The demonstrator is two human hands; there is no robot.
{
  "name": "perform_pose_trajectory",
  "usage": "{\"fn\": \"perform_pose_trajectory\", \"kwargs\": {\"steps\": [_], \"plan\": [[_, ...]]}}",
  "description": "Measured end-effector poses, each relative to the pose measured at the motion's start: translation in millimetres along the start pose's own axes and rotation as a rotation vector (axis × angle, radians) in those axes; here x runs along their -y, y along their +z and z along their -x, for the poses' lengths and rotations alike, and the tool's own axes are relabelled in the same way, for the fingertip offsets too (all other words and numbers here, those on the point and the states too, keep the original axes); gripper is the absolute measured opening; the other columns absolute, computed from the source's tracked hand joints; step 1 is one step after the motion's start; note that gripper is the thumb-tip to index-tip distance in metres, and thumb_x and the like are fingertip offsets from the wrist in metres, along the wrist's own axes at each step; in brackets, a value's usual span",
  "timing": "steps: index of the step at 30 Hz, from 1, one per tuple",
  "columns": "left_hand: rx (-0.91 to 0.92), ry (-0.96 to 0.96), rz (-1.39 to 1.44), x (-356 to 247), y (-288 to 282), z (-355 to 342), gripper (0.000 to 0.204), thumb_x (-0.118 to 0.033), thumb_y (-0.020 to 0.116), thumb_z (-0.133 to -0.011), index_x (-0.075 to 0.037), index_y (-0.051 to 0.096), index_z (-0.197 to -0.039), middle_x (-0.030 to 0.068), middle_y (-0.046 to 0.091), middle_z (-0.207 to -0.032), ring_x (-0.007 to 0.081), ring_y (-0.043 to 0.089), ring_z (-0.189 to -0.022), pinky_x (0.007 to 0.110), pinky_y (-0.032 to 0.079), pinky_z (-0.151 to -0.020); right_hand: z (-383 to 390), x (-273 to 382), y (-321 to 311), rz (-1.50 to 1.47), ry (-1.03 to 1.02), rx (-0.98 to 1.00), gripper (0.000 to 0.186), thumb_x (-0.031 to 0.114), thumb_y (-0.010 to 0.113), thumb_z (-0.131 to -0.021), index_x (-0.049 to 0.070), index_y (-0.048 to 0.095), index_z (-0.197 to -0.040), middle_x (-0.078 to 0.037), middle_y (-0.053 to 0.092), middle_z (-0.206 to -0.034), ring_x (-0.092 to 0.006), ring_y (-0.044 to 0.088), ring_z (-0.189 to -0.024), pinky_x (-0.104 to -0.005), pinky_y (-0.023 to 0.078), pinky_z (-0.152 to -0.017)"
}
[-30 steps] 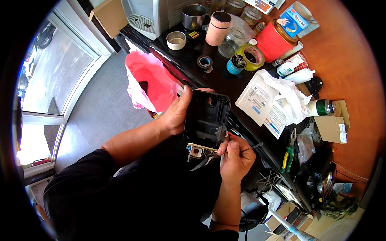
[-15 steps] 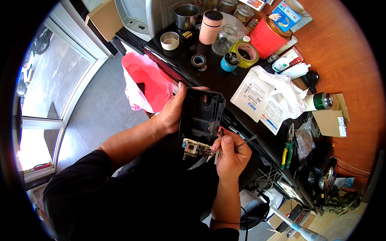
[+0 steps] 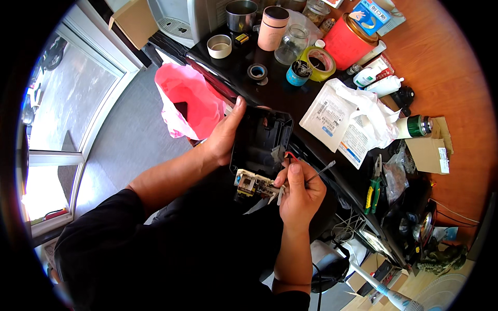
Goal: The person holds an electronic circuit board and a black plastic case, using a screwdriver to move wires and probe components. The board is then positioned inside the plastic case.
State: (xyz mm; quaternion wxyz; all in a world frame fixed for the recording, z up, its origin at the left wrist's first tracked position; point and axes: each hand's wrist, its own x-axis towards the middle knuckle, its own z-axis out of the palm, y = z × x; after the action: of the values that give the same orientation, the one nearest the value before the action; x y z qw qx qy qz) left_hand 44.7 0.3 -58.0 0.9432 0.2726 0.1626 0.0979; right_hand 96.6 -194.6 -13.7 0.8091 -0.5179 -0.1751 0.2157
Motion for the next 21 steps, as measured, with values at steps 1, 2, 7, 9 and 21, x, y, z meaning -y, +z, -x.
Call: {"fn": "perform_pose_trajectory", "kwargs": {"steps": [1, 2, 7, 9, 21], "plan": [[-0.029, -0.028, -0.005, -1.9, 2.6, 0.0, 0.07, -0.065, 0.055, -0.1, -0.001, 0.063, -0.128, 0.0104, 0.071, -0.112, 0.0208, 0.07, -0.101, 0.038, 0.058, -0.092, -0.3, 0.1, 1.9, -0.008, 0.018, -0.011, 0.022, 0.013, 0.065, -0.103, -0.008, 0.07, -0.108, -0.016, 0.072, -0.096, -0.0153, 0.062, -0.068, -0.0262, 0.048, -0.063], [-0.058, -0.056, -0.009, -3.1, 4.5, -0.6, 0.07, -0.065, 0.056, -0.1, -0.001, 0.064, -0.127, 0.0111, 0.072, -0.112, 0.0213, 0.07, -0.1, 0.038, 0.058, -0.091, -0.6, 0.6, 4.1, -0.016, 0.037, -0.022, 0.022, 0.013, 0.066, -0.103, -0.008, 0.07, -0.108, -0.016, 0.072, -0.096, -0.0151, 0.062, -0.068, -0.0259, 0.047, -0.063], [-0.129, -0.063, 0.021, -4.1, 12.4, -0.9, 0.066, -0.064, 0.064, -0.096, -0.002, 0.066, -0.117, 0.01, 0.073, -0.103, 0.0208, 0.071, -0.091, 0.037, 0.059, -0.084, -1.2, 1.2, 7.4, -0.001, 0.053, -0.068, 0.022, 0.014, 0.067, -0.102, -0.007, 0.07, -0.107, -0.015, 0.072, -0.098, -0.0145, 0.061, -0.068, -0.0249, 0.046, -0.061], [-0.135, -0.065, 0.03, -1.3, 9.5, -3.7, 0.063, -0.063, 0.065, -0.096, -0.003, 0.067, -0.114, 0.0088, 0.073, -0.1, 0.0198, 0.071, -0.088, 0.036, 0.059, -0.082, -2.2, 2.2, 5.6, 0.011, 0.056, -0.091, 0.021, 0.015, 0.068, -0.102, -0.006, 0.071, -0.107, -0.014, 0.073, -0.098, -0.0139, 0.061, -0.067, -0.0245, 0.045, -0.06], [-0.173, -0.038, 0.026, 1.5, 11.2, -5.8, 0.061, -0.062, 0.067, -0.095, -0.004, 0.066, -0.112, 0.0078, 0.072, -0.097, 0.0197, 0.071, -0.085, 0.035, 0.059, -0.08, -3.0, 2.0, 0.0, -0.079, 0.105, -0.061, 0.019, 0.016, 0.064, -0.104, -0.002, 0.07, -0.104, -0.012, 0.073, -0.104, -0.0121, 0.059, -0.071, -0.0234, 0.045, -0.065]]}}
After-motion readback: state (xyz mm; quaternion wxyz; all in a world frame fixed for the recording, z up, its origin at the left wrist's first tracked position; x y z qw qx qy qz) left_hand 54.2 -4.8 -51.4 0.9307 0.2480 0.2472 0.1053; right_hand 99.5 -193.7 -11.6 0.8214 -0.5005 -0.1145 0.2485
